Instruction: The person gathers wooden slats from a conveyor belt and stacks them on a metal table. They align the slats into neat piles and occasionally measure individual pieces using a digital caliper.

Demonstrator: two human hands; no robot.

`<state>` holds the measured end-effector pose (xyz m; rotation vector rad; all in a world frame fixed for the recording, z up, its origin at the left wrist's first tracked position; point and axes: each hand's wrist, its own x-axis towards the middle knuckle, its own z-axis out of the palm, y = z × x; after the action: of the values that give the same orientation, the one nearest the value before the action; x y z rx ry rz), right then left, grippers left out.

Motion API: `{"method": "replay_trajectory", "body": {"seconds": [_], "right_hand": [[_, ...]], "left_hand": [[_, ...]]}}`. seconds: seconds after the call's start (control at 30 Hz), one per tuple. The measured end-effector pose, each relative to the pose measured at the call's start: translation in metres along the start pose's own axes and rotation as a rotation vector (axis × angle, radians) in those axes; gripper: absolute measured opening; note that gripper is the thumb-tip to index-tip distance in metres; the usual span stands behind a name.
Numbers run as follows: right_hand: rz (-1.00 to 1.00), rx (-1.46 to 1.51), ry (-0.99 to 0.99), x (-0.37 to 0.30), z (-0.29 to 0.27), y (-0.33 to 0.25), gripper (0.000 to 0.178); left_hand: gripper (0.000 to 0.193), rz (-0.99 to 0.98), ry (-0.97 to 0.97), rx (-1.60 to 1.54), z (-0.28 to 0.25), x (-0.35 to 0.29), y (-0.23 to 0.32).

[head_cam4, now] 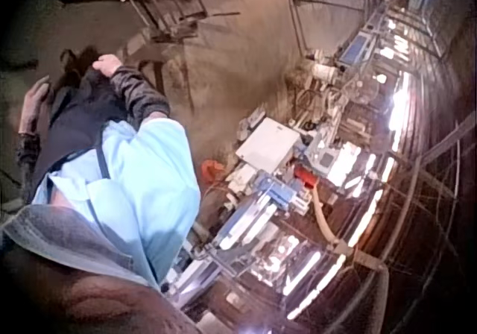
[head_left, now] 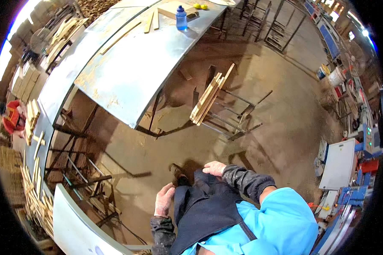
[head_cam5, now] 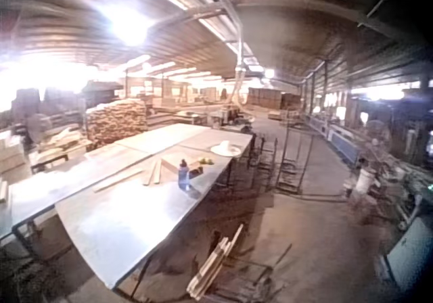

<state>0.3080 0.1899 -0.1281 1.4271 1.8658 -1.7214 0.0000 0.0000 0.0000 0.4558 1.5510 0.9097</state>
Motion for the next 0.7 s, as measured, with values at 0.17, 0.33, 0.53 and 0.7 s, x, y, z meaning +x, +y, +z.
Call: {"method": "replay_trajectory", "body": {"seconds": [0.17, 0.33, 0.53, 0.7], "right_hand": [[0.185, 0.129, 0.079, 0.025, -0.057, -0.009, 0.062], [0.261, 0.456, 0.29, 0.058, -0.094, 0.004, 0.07], [0.19, 0.648, 0.353, 0.13, -0.164, -0.006, 0.078], [0.136, 0.964, 0.461, 0.211, -0.228, -0.002, 0.089]], "left_hand": [[0.051, 0.099, -0.133, 0.221, 0.017, 0.088, 0.121], [0.068, -0.02, -0.252, 0.536, 0.059, 0.218, 0.164], [0.098, 0.099, -0.123, 0.895, 0.132, 0.36, 0.189], [0.105, -0.017, -0.121, 1.016, 0.199, 0.474, 0.19]]}}
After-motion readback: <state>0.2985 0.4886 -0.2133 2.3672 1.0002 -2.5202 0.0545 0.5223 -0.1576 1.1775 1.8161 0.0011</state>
